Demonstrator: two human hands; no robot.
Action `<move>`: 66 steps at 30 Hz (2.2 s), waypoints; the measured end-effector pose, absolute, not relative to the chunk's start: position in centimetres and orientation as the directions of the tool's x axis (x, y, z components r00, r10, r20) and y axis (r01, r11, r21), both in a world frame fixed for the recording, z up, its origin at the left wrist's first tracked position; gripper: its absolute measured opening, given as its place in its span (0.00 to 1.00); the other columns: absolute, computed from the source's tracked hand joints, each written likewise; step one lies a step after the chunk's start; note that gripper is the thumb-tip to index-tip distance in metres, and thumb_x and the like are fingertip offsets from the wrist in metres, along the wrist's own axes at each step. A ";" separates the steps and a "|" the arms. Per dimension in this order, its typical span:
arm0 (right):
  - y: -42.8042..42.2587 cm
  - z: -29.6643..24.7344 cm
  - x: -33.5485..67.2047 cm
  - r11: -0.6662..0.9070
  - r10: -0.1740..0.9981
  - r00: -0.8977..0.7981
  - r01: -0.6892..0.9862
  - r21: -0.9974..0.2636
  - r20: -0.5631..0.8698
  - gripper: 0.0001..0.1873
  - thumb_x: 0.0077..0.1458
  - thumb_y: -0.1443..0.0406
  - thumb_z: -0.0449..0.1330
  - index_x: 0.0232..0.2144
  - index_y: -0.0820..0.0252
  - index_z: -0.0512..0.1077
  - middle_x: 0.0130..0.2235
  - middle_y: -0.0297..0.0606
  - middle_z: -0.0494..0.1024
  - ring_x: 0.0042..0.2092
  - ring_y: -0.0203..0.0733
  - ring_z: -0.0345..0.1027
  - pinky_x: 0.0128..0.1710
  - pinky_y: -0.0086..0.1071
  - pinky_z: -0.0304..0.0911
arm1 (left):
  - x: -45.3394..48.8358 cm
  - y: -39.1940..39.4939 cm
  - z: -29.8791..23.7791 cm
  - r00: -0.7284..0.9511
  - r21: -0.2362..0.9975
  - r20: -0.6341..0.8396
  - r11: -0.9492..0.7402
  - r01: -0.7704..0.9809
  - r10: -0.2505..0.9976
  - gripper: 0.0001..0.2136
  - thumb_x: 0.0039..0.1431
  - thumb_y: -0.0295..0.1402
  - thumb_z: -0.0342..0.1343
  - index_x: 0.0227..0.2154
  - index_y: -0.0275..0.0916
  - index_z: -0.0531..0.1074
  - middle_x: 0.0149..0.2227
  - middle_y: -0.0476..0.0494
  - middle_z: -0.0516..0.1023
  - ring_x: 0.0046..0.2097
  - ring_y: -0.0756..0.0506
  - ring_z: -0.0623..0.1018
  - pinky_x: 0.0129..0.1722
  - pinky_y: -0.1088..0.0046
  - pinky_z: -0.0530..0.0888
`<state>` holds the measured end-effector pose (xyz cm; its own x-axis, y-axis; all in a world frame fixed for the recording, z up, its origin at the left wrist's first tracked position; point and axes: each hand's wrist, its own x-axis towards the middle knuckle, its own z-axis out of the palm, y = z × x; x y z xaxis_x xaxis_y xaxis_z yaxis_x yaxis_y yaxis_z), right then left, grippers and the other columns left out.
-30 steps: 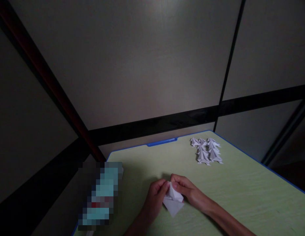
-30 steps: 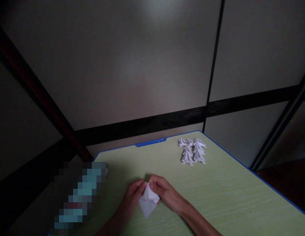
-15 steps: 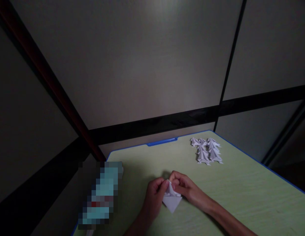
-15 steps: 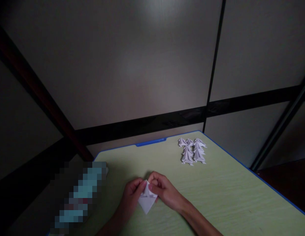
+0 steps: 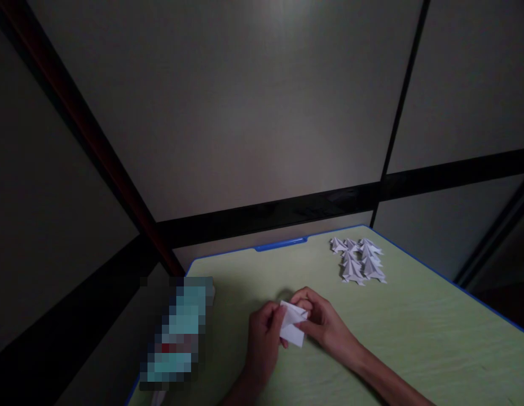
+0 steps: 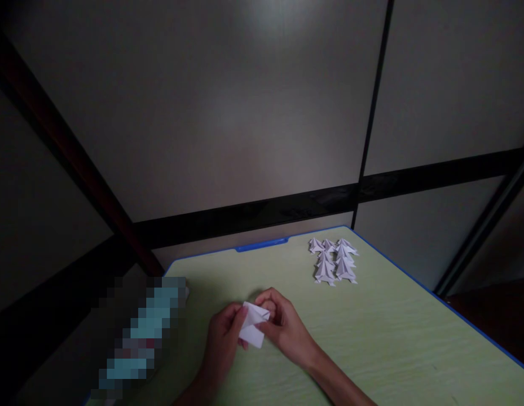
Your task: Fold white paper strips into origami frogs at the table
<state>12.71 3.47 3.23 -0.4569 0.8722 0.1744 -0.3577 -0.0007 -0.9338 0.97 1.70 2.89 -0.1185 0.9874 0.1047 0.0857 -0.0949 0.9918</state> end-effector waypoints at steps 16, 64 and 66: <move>3.8 3.0 12.9 -0.041 0.942 -0.326 -0.339 -0.940 0.077 0.12 0.36 0.61 0.60 0.18 0.66 0.67 0.15 0.29 0.65 0.18 0.29 0.54 0.17 0.23 0.46 | 1.1 1.7 3.3 -0.135 0.997 0.064 -0.069 -0.031 0.989 0.12 0.38 0.38 0.54 0.13 0.33 0.64 0.11 0.56 0.60 0.12 0.57 0.58 0.07 0.85 0.56; 3.4 2.9 12.7 -0.045 0.905 -0.424 -0.206 -0.977 0.048 0.15 0.39 0.57 0.56 0.15 0.64 0.62 0.10 0.27 0.63 0.12 0.28 0.53 0.12 0.22 0.48 | 1.0 1.8 2.4 -0.130 0.939 0.229 -0.185 0.289 0.965 0.13 0.50 0.35 0.42 0.14 0.38 0.54 0.14 0.55 0.54 0.18 0.53 0.58 0.17 0.79 0.55; 3.3 2.8 12.7 -0.035 0.896 -0.441 -0.189 -0.981 0.053 0.16 0.40 0.56 0.55 0.15 0.64 0.61 0.09 0.26 0.61 0.11 0.27 0.51 0.11 0.21 0.44 | 1.0 1.8 2.4 -0.104 0.947 0.223 -0.190 0.261 0.969 0.13 0.49 0.36 0.42 0.13 0.38 0.54 0.14 0.56 0.53 0.19 0.53 0.57 0.17 0.79 0.54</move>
